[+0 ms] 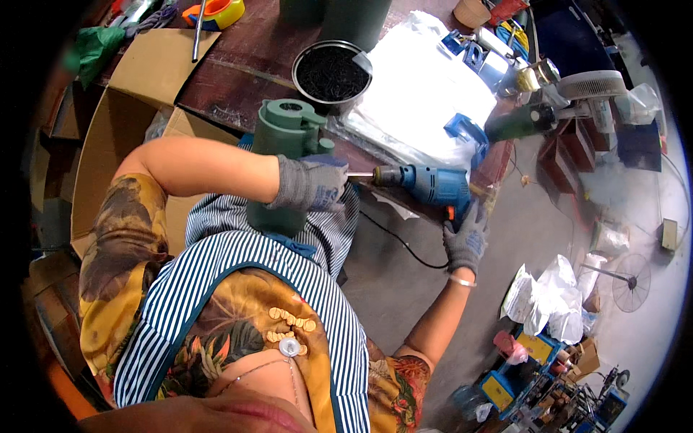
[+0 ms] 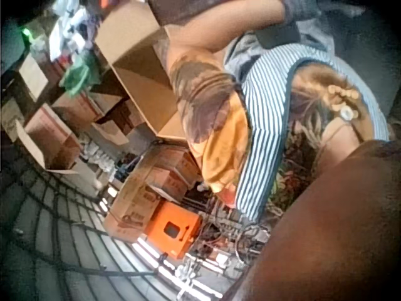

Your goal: The person uses an electric drill to secure wooden handles onto green kettles, places the finished kettles into plastic bags, and packs them into a cardboard box which they then seal with tape.

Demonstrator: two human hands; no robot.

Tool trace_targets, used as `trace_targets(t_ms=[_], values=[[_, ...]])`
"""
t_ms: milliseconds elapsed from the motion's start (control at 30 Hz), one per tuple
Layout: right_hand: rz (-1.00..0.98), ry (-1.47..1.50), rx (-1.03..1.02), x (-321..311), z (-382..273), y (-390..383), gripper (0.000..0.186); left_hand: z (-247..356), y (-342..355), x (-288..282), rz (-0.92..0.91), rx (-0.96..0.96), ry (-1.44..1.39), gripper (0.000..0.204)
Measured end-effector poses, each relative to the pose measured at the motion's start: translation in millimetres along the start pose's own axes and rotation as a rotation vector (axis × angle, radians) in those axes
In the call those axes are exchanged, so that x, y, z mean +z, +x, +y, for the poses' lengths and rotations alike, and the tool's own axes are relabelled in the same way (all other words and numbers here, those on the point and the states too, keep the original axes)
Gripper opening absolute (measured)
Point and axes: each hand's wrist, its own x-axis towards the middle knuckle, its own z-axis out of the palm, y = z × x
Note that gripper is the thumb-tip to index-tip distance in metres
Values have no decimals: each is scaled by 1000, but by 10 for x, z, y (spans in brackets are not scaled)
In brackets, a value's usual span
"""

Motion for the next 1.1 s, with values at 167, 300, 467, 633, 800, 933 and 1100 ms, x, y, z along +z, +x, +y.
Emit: trace_targets(t_ms=[167,300,467,633,800,933,1100], values=[[369,165,-313,-609,-1480,587,55,182,-176,-176,-44,218,402,24],[184,-218,-284,-88,-1904,1264,41,276,-370,-608,108,491,468,35],[-154,1084,167,197,-900,1779,19,-89,-772,-1472,606,429,-169,35],[-289,1800,318,87,-1180,1759,10,-879,260,-1775,347,-91,-688,49],[-353,2111,333,279,-1017,2029,11,-1297,1092,-1783,636,-36,-625,45],[-251,2145,209,-275,-1395,1745,23,-1732,736,-1549,911,-336,-663,39],[-689,1855,-52,-183,-1668,972,26,-1860,-282,-1070,746,190,-1352,29]])
